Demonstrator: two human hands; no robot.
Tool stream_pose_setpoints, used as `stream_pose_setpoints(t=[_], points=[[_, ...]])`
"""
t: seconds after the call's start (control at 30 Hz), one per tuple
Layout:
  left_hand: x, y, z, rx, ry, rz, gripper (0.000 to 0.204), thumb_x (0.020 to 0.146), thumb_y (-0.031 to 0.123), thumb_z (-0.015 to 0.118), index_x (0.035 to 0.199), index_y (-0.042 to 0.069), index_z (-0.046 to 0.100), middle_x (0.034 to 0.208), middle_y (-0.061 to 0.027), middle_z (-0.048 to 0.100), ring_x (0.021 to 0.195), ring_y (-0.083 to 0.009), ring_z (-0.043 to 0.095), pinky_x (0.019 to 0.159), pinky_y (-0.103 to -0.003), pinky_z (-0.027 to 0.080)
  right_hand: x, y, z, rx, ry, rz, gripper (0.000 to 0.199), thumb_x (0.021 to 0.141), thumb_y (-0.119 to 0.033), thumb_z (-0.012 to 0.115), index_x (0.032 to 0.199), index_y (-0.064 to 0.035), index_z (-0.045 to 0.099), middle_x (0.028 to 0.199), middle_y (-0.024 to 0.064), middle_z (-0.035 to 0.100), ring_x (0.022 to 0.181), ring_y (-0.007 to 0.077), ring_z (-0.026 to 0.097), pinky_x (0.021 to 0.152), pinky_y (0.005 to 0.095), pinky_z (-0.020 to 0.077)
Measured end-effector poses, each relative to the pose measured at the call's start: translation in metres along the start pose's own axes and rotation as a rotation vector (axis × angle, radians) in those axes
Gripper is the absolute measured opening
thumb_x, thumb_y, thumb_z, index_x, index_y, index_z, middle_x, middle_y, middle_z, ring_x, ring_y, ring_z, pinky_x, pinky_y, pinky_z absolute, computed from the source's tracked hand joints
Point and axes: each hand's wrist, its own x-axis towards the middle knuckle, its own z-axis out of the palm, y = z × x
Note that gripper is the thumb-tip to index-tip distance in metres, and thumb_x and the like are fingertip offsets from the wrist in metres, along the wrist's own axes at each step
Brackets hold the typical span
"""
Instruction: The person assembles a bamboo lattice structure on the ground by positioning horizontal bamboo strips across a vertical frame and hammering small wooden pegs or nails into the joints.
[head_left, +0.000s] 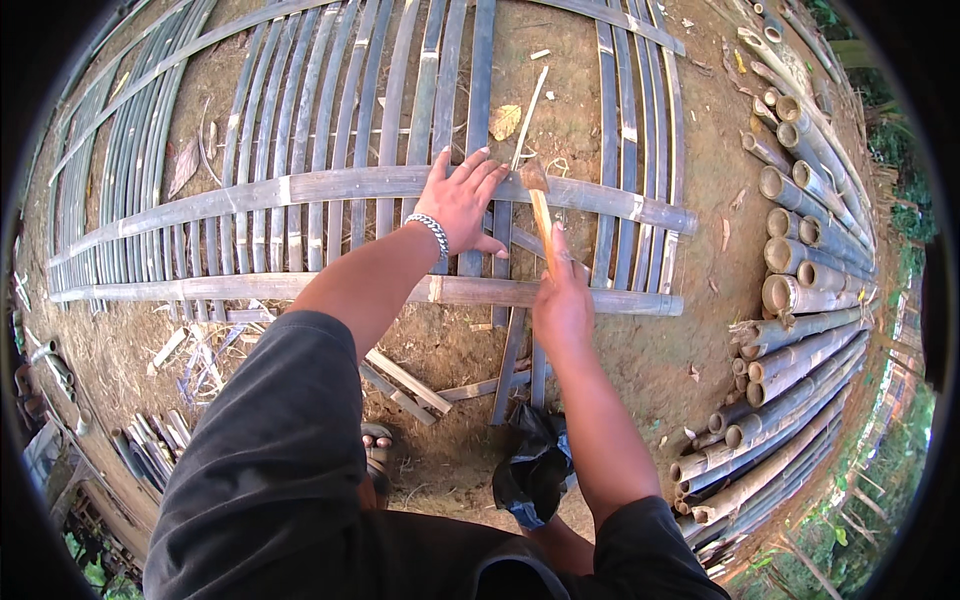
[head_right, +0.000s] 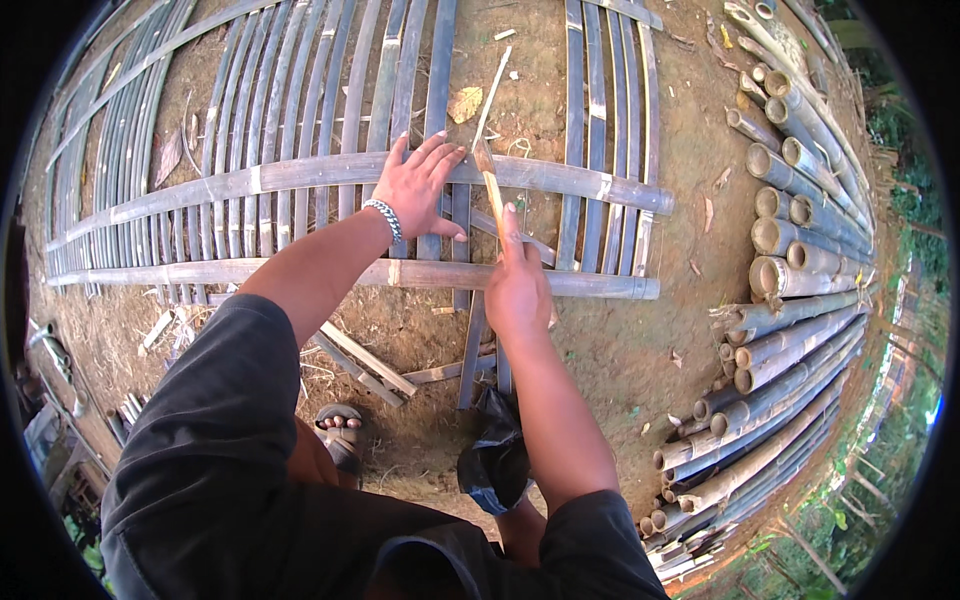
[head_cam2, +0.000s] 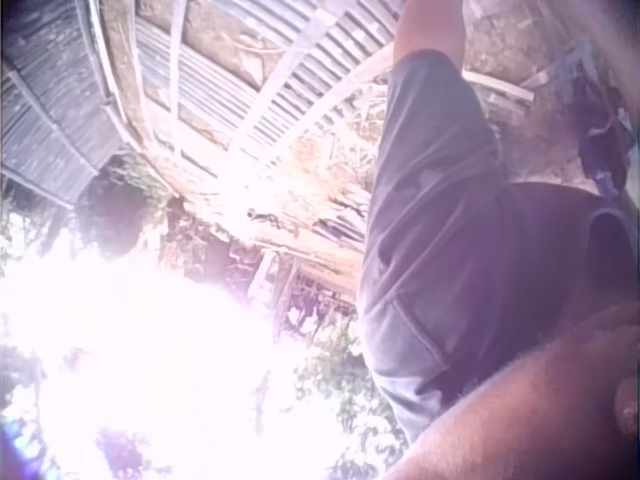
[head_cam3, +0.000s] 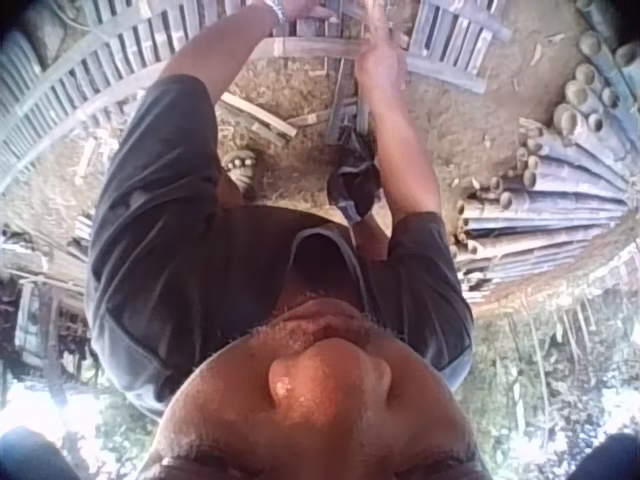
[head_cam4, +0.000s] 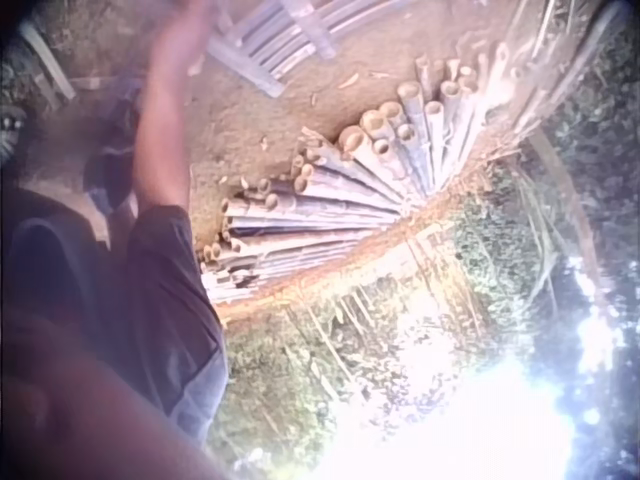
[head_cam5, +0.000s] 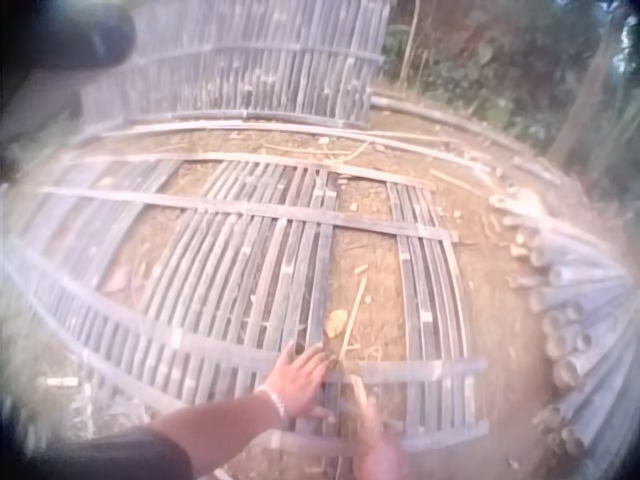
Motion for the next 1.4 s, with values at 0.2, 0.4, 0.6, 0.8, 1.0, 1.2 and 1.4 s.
stream_pose_setpoints(t=[0.2, 0.4, 0.6, 0.8, 1.0, 1.2, 1.4], points=[[-0.001, -0.001, -0.001, 0.008, -0.009, -0.008, 0.133, 0.071, 0.091, 0.060, 0.165, 0.006, 0.020, 0.170, -0.0065, 0.030, 0.160, -0.0233, 0.016, 0.128, -0.058, 0.013, -0.011, -0.005, -0.001, 0.058, 0.187, -0.179, 0.072, 0.100, -0.003, 0.056, 0.164, -0.0209, 0.030, 0.128, 0.0266, 0.060, 0.110, 0.0483, 0.063, 0.093, 0.0521, 0.0524], [-0.001, -0.001, 0.000, 0.005, 0.026, 0.000, 0.135, 0.072, 0.091, 0.060, 0.166, 0.004, 0.016, 0.173, -0.0065, 0.022, 0.162, -0.0242, 0.012, 0.128, -0.058, 0.012, -0.003, 0.001, 0.010, 0.063, 0.133, -0.132, 0.073, 0.099, -0.002, 0.058, 0.164, -0.0224, 0.032, 0.130, 0.0264, 0.061, 0.113, 0.0481, 0.062, 0.094, 0.0524, 0.0522], [-0.002, 0.000, -0.003, 0.036, -0.014, 0.006, 0.136, 0.071, 0.092, 0.060, 0.166, 0.004, 0.015, 0.174, -0.0064, 0.020, 0.162, -0.0266, 0.010, 0.128, -0.060, 0.012, -0.004, 0.005, 0.006, 0.043, 0.001, 0.013, 0.076, 0.097, 0.002, 0.058, 0.164, -0.0245, 0.032, 0.130, 0.0265, 0.061, 0.120, 0.0472, 0.061, 0.099, 0.0520, 0.0505], [-0.005, 0.006, 0.000, 0.033, 0.046, -0.031, 0.136, 0.069, 0.089, 0.065, 0.166, 0.005, 0.017, 0.174, -0.0114, 0.018, 0.162, -0.0280, 0.009, 0.128, -0.061, 0.010, -0.019, 0.021, 0.004, 0.040, 0.173, -0.116, 0.081, 0.097, -0.001, 0.059, 0.166, -0.0288, 0.026, 0.127, 0.0242, 0.062, 0.113, 0.0454, 0.064, 0.092, 0.0512, 0.0543], [-0.034, 0.019, 0.023, -0.015, 0.273, 0.070, 0.110, 0.089, 0.074, 0.060, 0.164, 0.004, 0.023, 0.173, -0.0138, 0.018, 0.161, -0.0291, 0.012, 0.128, -0.061, 0.007, -0.042, 0.033, -0.003, 0.163, 0.234, -0.120, 0.077, 0.097, 0.000, 0.057, 0.165, -0.0172, 0.028, 0.137, 0.0268, 0.059, 0.122, 0.0467, 0.060, 0.102, 0.0498, 0.0497], [-0.075, 0.034, 0.029, 0.099, -0.037, 0.500, 0.089, 0.100, 0.068, 0.043, 0.162, 0.006, 0.031, 0.172, -0.0095, 0.026, 0.160, -0.0234, 0.020, 0.130, -0.055, 0.008, -0.052, 0.035, -0.012, 0.192, 0.231, -0.116, 0.073, 0.097, 0.001, 0.057, 0.164, -0.0074, 0.029, 0.150, 0.0275, 0.051, 0.132, 0.0455, 0.056, 0.108, 0.0474, 0.0467], [-0.075, 0.033, 0.057, 0.044, 0.067, 0.480, 0.082, 0.101, 0.065, 0.046, 0.160, 0.009, 0.039, 0.169, -0.0062, 0.034, 0.157, -0.0189, 0.027, 0.130, -0.053, 0.013, -0.043, 0.033, -0.003, 0.303, 0.189, -0.090, 0.070, 0.097, -0.001, 0.058, 0.162, -0.0039, 0.031, 0.152, 0.0275, 0.050, 0.135, 0.0441, 0.055, 0.111, 0.0464, 0.0450]])
